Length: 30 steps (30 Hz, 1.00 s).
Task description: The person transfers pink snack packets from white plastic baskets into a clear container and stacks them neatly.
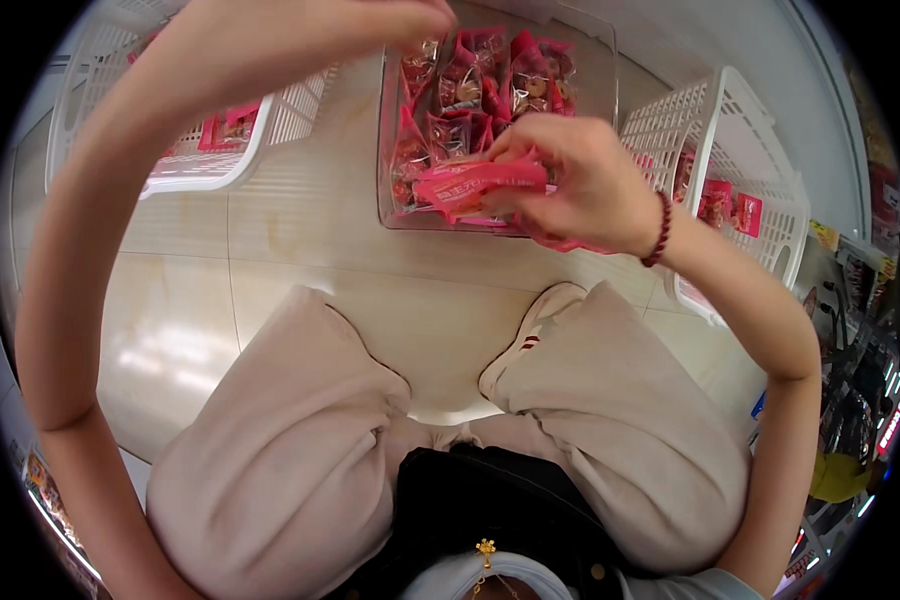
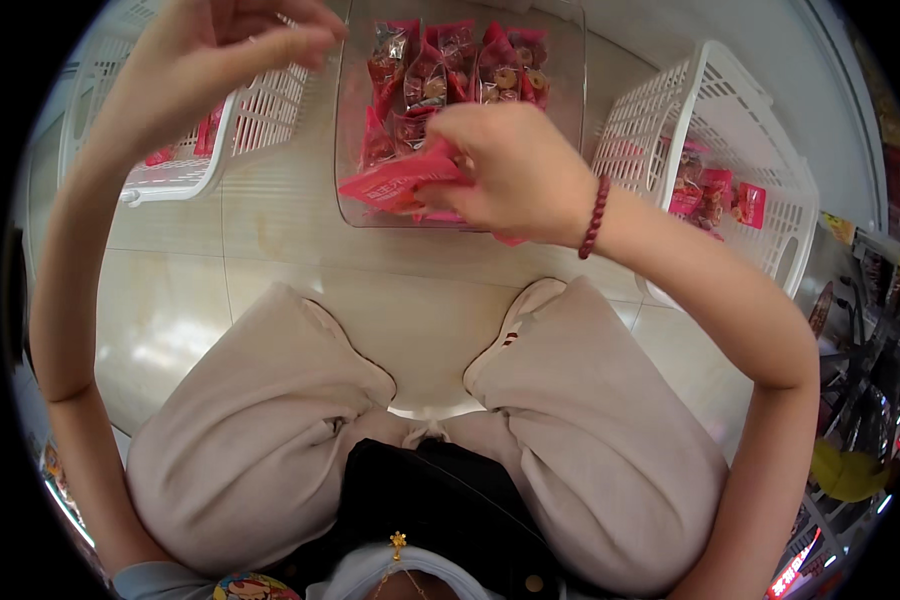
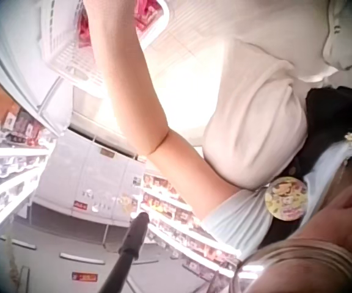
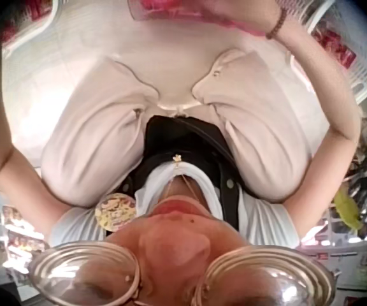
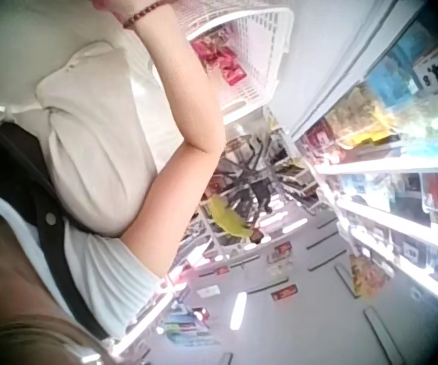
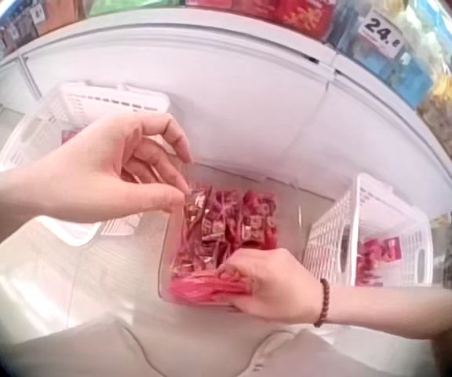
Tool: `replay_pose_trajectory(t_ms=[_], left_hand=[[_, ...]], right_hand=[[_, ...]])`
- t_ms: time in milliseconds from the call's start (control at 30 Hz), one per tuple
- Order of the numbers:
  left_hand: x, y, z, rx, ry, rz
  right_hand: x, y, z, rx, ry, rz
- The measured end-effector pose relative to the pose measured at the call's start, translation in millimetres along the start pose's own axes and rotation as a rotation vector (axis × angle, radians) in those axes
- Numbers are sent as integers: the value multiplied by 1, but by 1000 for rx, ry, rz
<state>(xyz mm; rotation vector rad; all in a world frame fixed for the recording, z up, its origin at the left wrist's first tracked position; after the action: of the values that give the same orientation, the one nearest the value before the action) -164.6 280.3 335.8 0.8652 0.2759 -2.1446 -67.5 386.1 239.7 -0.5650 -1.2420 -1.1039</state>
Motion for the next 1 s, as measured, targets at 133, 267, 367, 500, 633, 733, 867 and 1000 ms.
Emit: replay_pose_trajectory(t_ms=[133,267,367,500,633,733,867,1000], left_hand=[[38,7,59,-318,-58,37],[80,8,92,-411,-315,173],[122,-11,76,-300,-446,336],[225,-37,12,10,-425,459],[208,-46,-25,93,-592,350],[153,-48,-77,186,-1089,59],[146,-49,-132,495,-1151,202],[204,-51,-120,448,-1289,139]], right_hand=[[7,25,-18,57,304,191],[-12,48,-23,208,566,80],[-37,59,-10,249,723,48],[-45,78,17,277,746,-34],[-31,85,39,335,644,-84],[-21,94,57,327,629,-88],[-18,89,60,392,615,-109],[-13,79,20,411,622,-109]])
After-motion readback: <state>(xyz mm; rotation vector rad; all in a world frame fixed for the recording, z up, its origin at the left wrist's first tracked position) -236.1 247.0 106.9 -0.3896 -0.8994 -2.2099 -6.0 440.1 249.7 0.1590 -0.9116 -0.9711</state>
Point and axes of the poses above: each hand's wrist, its own y-axis away from the middle knuckle, its own z-axis out of the back of the hand, x = y × z, the point moved 9 cm from there along -y, towards the middle knuckle, and after that the axes turned 14 degrees about -y, right-handed, at the moved point
